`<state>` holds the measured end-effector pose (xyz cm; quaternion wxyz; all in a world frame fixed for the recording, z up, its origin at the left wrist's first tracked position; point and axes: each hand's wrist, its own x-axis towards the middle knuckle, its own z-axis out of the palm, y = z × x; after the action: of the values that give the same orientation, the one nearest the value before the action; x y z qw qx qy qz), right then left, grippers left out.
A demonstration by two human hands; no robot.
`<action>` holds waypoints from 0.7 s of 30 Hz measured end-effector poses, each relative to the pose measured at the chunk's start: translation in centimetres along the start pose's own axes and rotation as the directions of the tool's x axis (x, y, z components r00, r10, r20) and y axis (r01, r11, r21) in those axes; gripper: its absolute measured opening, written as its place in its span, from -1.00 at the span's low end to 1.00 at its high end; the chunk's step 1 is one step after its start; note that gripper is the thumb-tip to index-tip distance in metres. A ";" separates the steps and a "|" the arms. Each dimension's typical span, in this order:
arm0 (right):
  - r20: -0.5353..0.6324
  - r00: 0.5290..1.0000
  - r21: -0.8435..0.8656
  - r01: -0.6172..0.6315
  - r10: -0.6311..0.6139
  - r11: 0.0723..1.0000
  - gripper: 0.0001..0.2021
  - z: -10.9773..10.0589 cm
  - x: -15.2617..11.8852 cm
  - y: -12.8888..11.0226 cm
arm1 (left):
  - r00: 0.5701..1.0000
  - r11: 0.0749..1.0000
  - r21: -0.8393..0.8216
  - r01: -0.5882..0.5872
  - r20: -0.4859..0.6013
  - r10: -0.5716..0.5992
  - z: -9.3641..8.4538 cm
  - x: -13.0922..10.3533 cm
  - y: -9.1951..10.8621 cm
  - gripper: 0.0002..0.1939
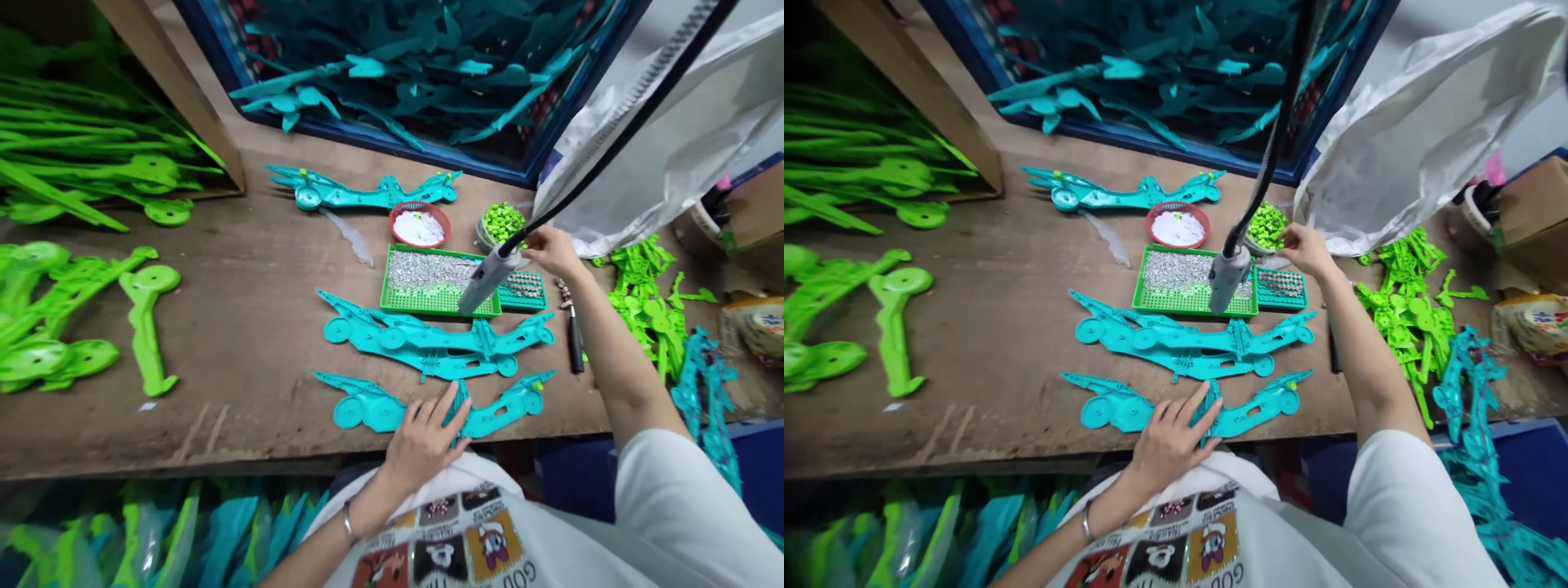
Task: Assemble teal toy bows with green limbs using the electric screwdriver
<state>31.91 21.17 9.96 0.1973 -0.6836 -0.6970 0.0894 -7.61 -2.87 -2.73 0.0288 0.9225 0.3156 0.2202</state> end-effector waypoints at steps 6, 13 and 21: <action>0.068 0.996 0.632 -0.092 0.063 0.770 -0.68 0.5 -11.4 -8.4 | 0.999 0.999 -0.044 0.003 0.032 -0.002 -0.5 0.5 0.2 -0.44; 0.187 0.936 0.560 0.149 -0.299 0.815 -0.88 7.3 -15.9 -22.3 | 0.997 0.987 -0.153 0.049 0.062 -0.040 0.0 0.3 0.6 -0.47; 0.250 0.816 0.446 0.381 -0.521 0.810 -0.86 14.4 -15.1 -28.2 | 1.000 0.958 -0.286 0.006 0.031 0.003 1.2 -0.4 0.5 -0.59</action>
<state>0.10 6.95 5.69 0.2085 -0.4154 -0.8350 0.2946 -7.04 -3.42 -3.85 0.1667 0.9118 0.2805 0.2492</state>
